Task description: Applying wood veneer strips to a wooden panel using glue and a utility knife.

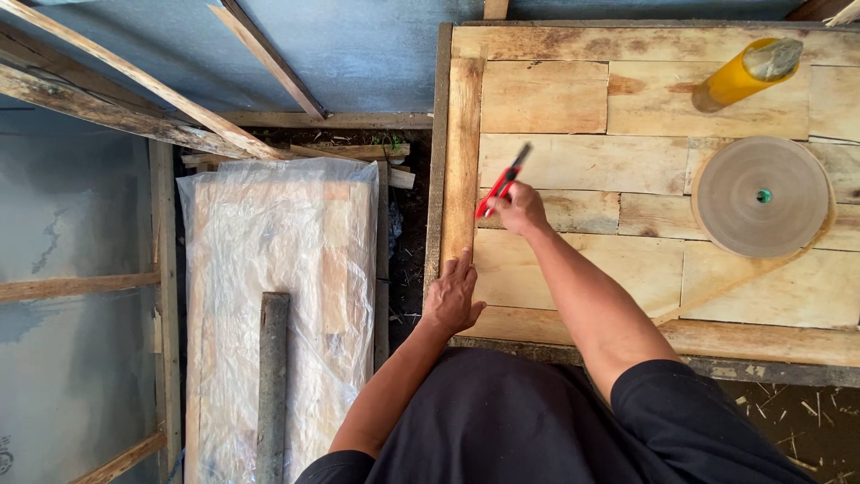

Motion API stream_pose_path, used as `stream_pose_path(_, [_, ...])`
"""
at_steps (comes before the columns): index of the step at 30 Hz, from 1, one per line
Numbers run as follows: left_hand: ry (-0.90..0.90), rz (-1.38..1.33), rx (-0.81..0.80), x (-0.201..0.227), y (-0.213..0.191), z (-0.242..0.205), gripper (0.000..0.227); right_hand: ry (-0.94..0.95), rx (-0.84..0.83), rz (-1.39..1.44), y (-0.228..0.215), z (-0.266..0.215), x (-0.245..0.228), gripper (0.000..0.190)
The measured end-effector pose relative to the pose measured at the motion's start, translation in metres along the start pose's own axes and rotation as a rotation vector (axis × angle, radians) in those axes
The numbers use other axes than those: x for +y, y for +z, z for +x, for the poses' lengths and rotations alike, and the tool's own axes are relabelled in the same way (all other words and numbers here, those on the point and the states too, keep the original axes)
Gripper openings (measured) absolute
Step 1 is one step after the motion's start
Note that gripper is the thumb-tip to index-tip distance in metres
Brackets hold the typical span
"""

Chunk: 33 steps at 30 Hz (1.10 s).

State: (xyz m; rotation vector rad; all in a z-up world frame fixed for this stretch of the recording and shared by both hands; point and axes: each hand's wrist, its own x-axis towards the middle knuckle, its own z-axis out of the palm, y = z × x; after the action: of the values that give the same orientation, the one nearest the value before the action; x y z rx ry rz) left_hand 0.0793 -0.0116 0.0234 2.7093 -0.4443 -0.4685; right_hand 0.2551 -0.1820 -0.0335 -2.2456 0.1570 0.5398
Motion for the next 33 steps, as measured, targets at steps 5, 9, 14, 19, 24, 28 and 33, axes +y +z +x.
stream_pose_path(5, [-0.010,0.008,-0.013,0.002,0.000,0.000,0.080,-0.150,-0.064,-0.081,0.003,-0.004,0.004,0.020])
stream_pose_path(9, [-0.045,0.037,-0.085,0.004,-0.004,0.002,0.082,-0.191,-0.336,-0.284,-0.003,0.000,0.007,0.021])
stream_pose_path(14, [-0.005,0.020,-0.009,0.000,-0.004,0.005,0.079,-0.045,-0.123,-0.036,-0.001,0.004,-0.002,0.021])
stream_pose_path(19, [-0.003,0.013,0.006,0.004,-0.004,0.000,0.079,-0.202,-0.148,-0.088,0.009,0.003,0.012,0.029])
stream_pose_path(24, [-0.010,-0.013,0.003,0.006,-0.008,-0.001,0.079,-0.132,-0.137,-0.033,0.004,0.006,0.013,0.023])
stream_pose_path(28, [-0.004,-0.019,0.020,0.001,-0.008,0.006,0.075,-0.048,0.249,0.135,0.002,0.019,0.002,0.025])
stream_pose_path(33, [-0.055,0.014,-0.035,-0.008,0.001,0.031,0.077,-0.090,0.290,0.216,0.005,0.042,0.003,0.022])
